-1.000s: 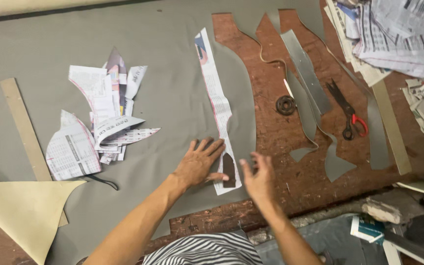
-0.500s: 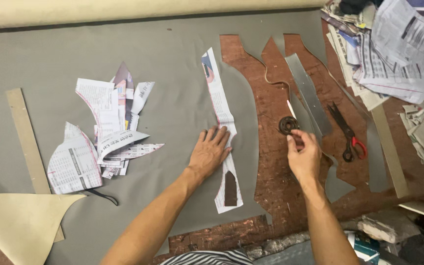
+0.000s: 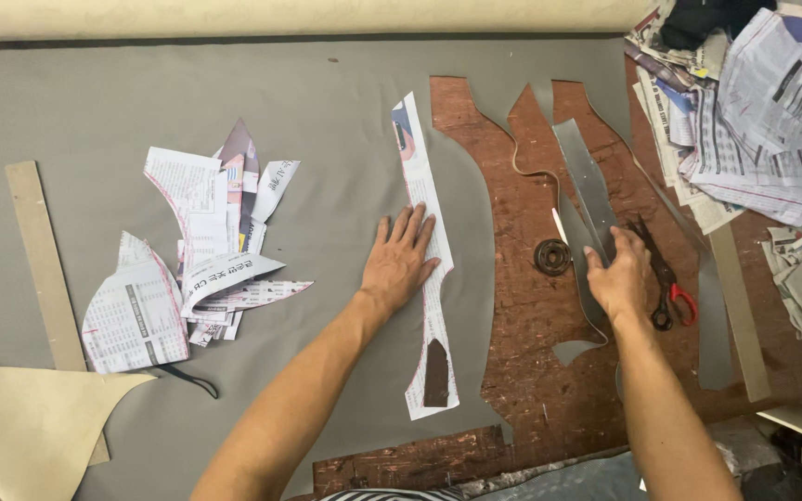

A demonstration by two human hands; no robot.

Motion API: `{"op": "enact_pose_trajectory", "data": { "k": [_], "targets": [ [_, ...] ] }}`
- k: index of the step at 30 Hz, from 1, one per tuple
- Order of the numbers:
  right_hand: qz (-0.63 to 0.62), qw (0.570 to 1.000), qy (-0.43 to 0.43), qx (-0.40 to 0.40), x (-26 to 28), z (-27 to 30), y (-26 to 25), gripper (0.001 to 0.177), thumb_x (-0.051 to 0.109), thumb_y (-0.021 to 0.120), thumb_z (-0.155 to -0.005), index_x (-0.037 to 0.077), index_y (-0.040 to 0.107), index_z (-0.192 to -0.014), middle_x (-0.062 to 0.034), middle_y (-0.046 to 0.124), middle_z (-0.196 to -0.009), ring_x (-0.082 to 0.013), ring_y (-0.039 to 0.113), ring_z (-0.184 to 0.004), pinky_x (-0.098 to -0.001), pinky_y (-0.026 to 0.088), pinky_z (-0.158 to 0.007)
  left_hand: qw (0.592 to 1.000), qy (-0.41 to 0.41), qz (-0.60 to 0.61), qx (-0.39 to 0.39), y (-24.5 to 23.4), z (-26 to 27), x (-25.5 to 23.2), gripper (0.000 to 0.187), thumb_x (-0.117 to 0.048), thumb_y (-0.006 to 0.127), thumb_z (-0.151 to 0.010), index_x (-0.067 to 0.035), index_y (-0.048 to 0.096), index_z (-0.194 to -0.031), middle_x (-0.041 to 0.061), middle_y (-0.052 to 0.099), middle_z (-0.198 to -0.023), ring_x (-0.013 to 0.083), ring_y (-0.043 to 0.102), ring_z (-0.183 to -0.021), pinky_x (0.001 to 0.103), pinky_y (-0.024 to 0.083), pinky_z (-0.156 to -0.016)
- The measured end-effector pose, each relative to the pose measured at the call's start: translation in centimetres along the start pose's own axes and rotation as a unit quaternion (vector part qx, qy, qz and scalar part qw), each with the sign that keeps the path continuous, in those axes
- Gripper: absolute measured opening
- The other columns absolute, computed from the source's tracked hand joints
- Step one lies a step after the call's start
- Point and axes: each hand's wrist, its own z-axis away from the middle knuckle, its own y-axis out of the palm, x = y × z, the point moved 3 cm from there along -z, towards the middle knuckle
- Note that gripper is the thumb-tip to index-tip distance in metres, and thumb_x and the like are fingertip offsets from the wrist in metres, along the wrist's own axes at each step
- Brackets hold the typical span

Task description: The person places paper templates on a sheet of grey fabric, marks the outlines using a ruler and a piece of chalk, and then cuts the fabric into shapes with a pair of scissors.

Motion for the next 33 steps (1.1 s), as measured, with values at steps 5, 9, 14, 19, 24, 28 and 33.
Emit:
{"op": "enact_pose_trajectory", "data": {
  "k": [5,9,14,19,24,28,33],
  "targets": [
    [0.024,1.000,0.004,0.013,-0.1,-0.4,0.2,0.054,0.025,0.073,-0.097,0.002,0.059,-0.143,-0.0175,0.053,-0.141,-0.0359,0.047,-0.134,-0.0473,0.043,-0.109,1.000,0.008,0.006,-0.002,-0.2,0.0,0.4,0.076,-0.048,0.064,-0.094,-0.007,0.042,-0.153,0.016,0.036,-0.160,0.0320,0.031,-0.148,0.055,0.026,-0.118],
    [0.033,0.996,0.068,0.048,0.9,-0.8,-0.8,0.050,0.028,0.070,-0.095,0.008,0.061,-0.141,-0.0146,0.053,-0.137,-0.0341,0.049,-0.131,-0.0499,0.045,-0.100,0.999,0.007,0.009,0.031,-1.2,0.0,0.5,0.093,-0.060,0.068,-0.084,-0.004,0.039,-0.153,0.017,0.033,-0.161,0.0331,0.028,-0.148,0.056,0.024,-0.118],
    [-0.007,0.999,0.048,0.013,0.7,-1.9,-0.6,0.048,0.035,0.071,-0.100,0.007,0.064,-0.138,-0.0156,0.052,-0.141,-0.0350,0.047,-0.134,-0.0481,0.043,-0.107,0.997,0.004,0.013,0.074,-1.3,-0.3,0.5,0.113,-0.070,0.072,-0.071,-0.006,0.034,-0.155,0.015,0.027,-0.163,0.0310,0.023,-0.150,0.056,0.022,-0.120],
    [0.021,0.996,0.085,0.005,-0.6,-2.1,0.1,0.051,0.034,0.072,-0.098,0.005,0.063,-0.139,-0.0184,0.052,-0.142,-0.0381,0.045,-0.135,-0.0503,0.039,-0.109,0.998,0.011,0.009,0.058,-0.9,-0.1,0.6,0.111,-0.071,0.070,-0.072,-0.006,0.034,-0.155,0.015,0.026,-0.164,0.0307,0.023,-0.151,0.056,0.022,-0.120],
    [0.047,0.999,-0.002,0.000,-1.2,-2.5,0.6,0.057,0.027,0.073,-0.099,-0.001,0.058,-0.145,-0.0262,0.056,-0.138,-0.0404,0.047,-0.134,-0.0504,0.041,-0.111,0.997,0.000,0.002,0.076,-0.9,-0.3,0.5,0.110,-0.069,0.071,-0.071,-0.006,0.034,-0.154,0.014,0.026,-0.163,0.0303,0.023,-0.150,0.056,0.022,-0.119],
    [0.071,0.997,-0.004,0.028,-0.6,-4.0,-0.6,0.062,0.028,0.079,-0.093,-0.002,0.059,-0.143,-0.0280,0.059,-0.130,-0.0428,0.052,-0.127,-0.0525,0.043,-0.107,0.999,0.001,0.004,0.052,-0.7,-0.8,0.7,0.084,-0.051,0.071,-0.084,-0.009,0.043,-0.151,0.012,0.034,-0.161,0.0289,0.030,-0.147,0.054,0.028,-0.116],
    [0.054,0.997,-0.029,0.037,1.2,-4.4,-1.8,0.061,0.020,0.087,-0.079,-0.004,0.063,-0.130,-0.0315,0.063,-0.120,-0.0478,0.064,-0.109,-0.0523,0.053,-0.091,0.999,-0.004,0.016,0.046,-1.2,-1.3,0.8,0.070,-0.038,0.072,-0.087,-0.010,0.050,-0.146,0.010,0.041,-0.157,0.0273,0.036,-0.145,0.052,0.032,-0.112]
  ]
}}
